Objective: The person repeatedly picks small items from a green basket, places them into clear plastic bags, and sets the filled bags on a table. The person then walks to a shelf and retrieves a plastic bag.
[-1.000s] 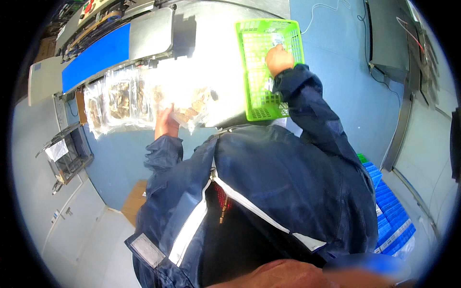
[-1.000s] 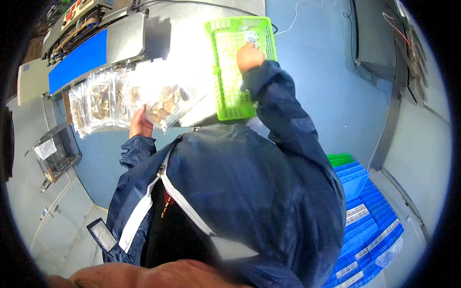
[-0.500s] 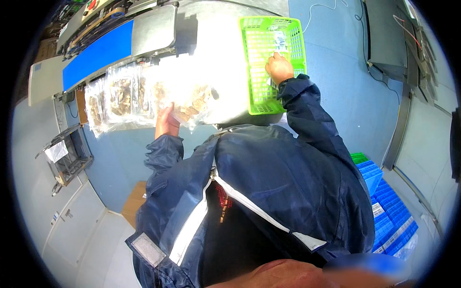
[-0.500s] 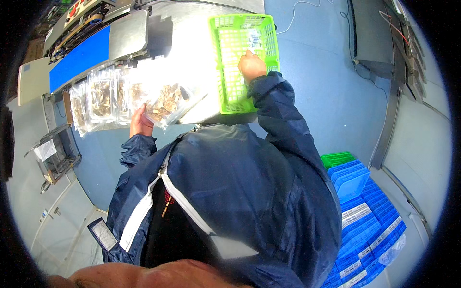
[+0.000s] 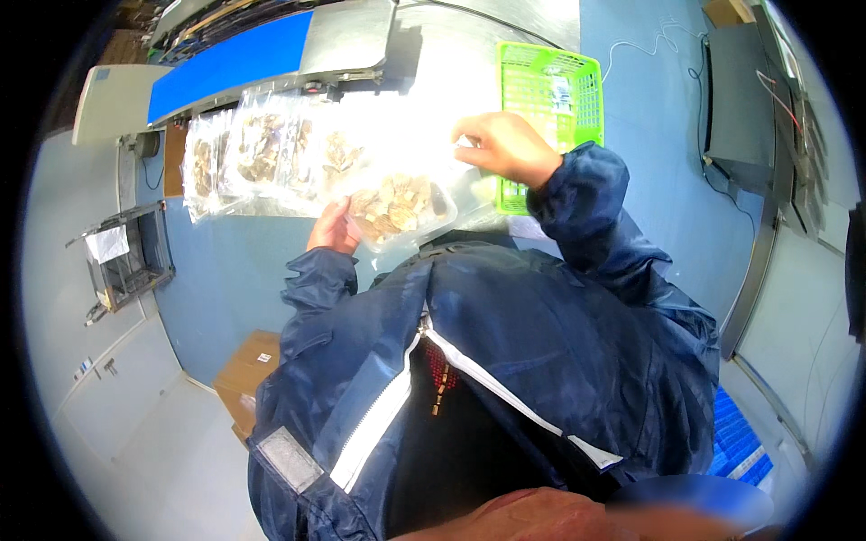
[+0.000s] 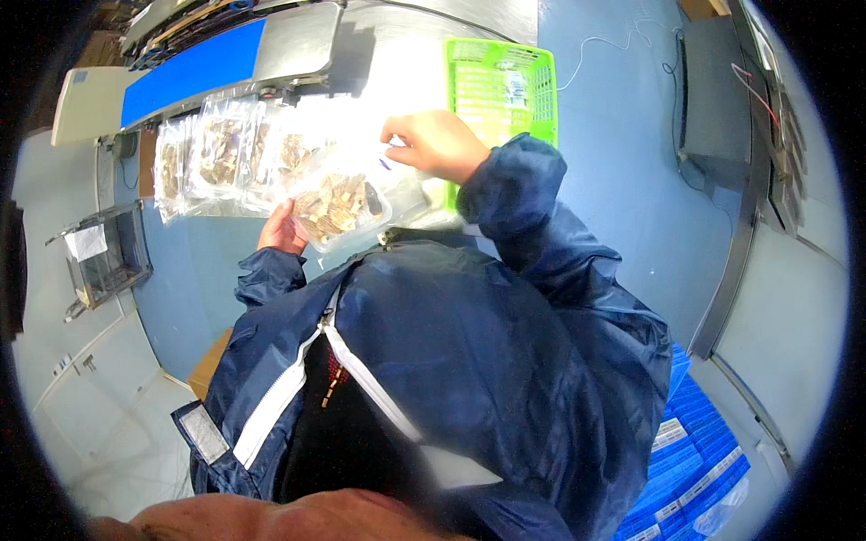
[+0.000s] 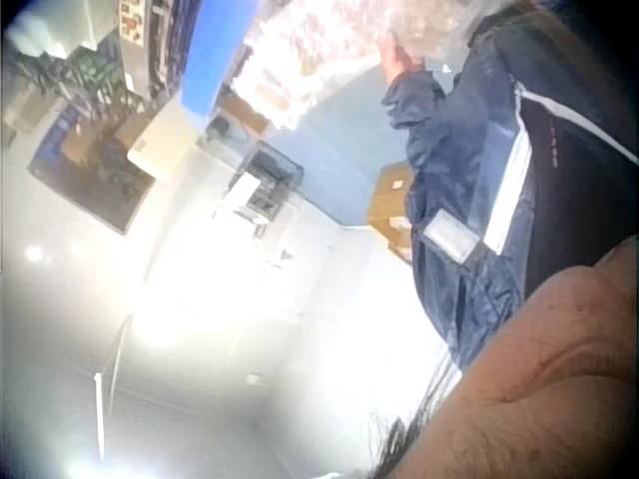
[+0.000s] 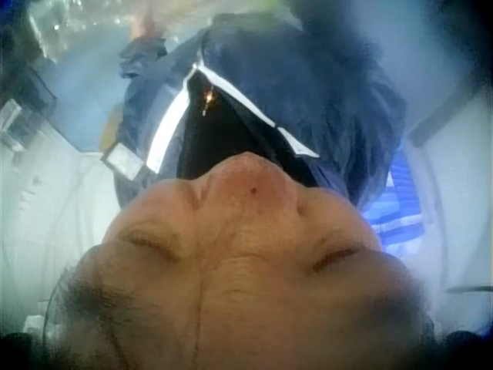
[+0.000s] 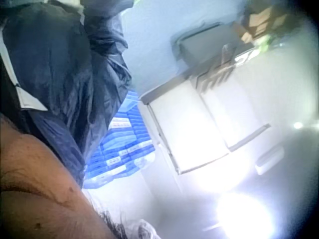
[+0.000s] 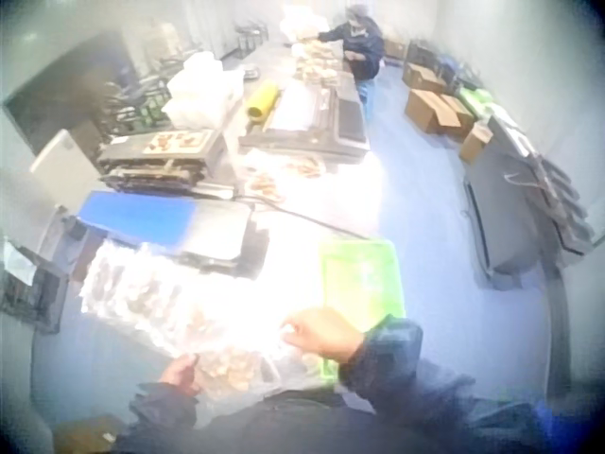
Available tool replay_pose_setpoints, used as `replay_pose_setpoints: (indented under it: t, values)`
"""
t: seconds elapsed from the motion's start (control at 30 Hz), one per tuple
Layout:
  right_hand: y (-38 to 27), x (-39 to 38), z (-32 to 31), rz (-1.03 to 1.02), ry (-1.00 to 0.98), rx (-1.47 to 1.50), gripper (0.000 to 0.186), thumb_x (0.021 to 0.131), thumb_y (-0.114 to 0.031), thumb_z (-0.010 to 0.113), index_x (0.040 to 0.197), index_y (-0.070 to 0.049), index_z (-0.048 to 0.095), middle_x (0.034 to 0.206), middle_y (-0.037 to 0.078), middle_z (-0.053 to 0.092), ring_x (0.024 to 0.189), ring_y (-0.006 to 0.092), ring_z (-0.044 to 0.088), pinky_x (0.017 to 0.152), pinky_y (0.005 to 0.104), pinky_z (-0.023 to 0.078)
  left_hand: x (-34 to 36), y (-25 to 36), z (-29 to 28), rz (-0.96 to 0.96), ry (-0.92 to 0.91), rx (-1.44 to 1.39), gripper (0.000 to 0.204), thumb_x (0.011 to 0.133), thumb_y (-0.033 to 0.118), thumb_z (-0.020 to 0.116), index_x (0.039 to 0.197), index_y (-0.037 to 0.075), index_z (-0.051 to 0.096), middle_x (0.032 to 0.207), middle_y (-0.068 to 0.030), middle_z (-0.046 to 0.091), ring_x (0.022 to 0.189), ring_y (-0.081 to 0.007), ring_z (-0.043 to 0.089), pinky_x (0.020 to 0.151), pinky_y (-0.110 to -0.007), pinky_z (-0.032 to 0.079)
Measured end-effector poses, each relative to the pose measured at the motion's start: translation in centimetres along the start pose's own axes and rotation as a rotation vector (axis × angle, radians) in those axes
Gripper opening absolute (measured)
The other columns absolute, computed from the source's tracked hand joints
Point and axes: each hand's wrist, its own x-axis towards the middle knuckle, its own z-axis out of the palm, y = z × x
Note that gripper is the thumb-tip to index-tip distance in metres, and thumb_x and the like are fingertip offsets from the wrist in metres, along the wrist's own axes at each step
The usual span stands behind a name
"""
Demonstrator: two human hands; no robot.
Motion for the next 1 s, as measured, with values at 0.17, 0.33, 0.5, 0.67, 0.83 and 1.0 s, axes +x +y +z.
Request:
replay_pose_setpoints:
  t: [0.17,0.33,0.5,0.67,0.83,1.0]
  values:
    - [-5.1,0.2,3.9,-0.016,0.201,-0.147,0.019,0.086,-0.016,0.061,0.1,-0.003,0.058,0.081,0.02,0.064,0.078,0.0385,0.062,0.068,0.046,0.049,-1.6,-1.5,-0.4,-0.055,-0.053,-0.121,0.043,0.096,0.023,0.056,0.131,-0.001,0.048,0.129,-0.0162,0.057,0.12,-0.0289,0.056,0.103,-0.044,0.045]
    - [-2.5,1.0,5.6,-0.093,0.004,-0.07,0.017,0.087,-0.014,0.061,0.1,-0.004,0.064,0.088,0.019,0.067,0.081,0.0372,0.064,0.072,0.0403,0.052,-1.6,-3.6,-2.4,-0.058,-0.051,-0.242,0.048,0.097,0.026,0.054,0.136,0.0,0.043,0.136,-0.0167,0.052,0.124,-0.0283,0.053,0.103,-0.044,0.044]
    - [3.7,6.4,4.2,0.145,0.33,0.122,0.017,0.088,-0.017,0.062,0.093,-0.002,0.068,0.073,0.01,0.067,0.067,0.0202,0.065,0.066,0.0287,0.051,-0.5,-3.3,-3.7,0.15,0.092,-0.19,0.041,0.097,0.023,0.055,0.132,0.002,0.048,0.131,-0.0143,0.054,0.117,-0.0257,0.056,0.098,-0.04,0.049]
    - [11.8,12.5,7.6,0.301,-0.108,-0.618,0.052,0.08,-0.033,0.073,0.12,-0.006,0.056,0.107,0.012,0.065,0.1,0.0278,0.063,0.087,0.0443,0.047,3.1,0.3,-6.4,0.34,0.464,-0.01,0.063,0.09,0.022,0.066,0.141,0.003,0.034,0.134,-0.0133,0.049,0.124,-0.0244,0.047,0.099,-0.041,0.041]
    - [13.6,15.0,10.4,0.416,-0.201,-0.706,0.068,0.075,-0.035,0.077,0.131,-0.01,0.046,0.112,0.015,0.064,0.105,0.0303,0.062,0.092,0.0578,0.04,4.6,1.6,-6.1,0.447,0.731,0.07,0.074,0.089,0.018,0.065,0.147,0.002,0.022,0.144,-0.0173,0.036,0.131,-0.0273,0.038,0.104,-0.042,0.035]
    - [16.2,14.8,8.4,0.369,-0.048,-0.446,0.025,0.085,-0.025,0.057,0.087,-0.003,0.068,0.088,0.018,0.069,0.087,0.0366,0.065,0.078,0.0445,0.051,2.6,-1.2,-2.9,0.664,0.939,0.679,0.071,0.084,0.008,0.063,0.145,0.0,0.027,0.144,-0.0183,0.034,0.127,-0.0261,0.04,0.106,-0.039,0.033]
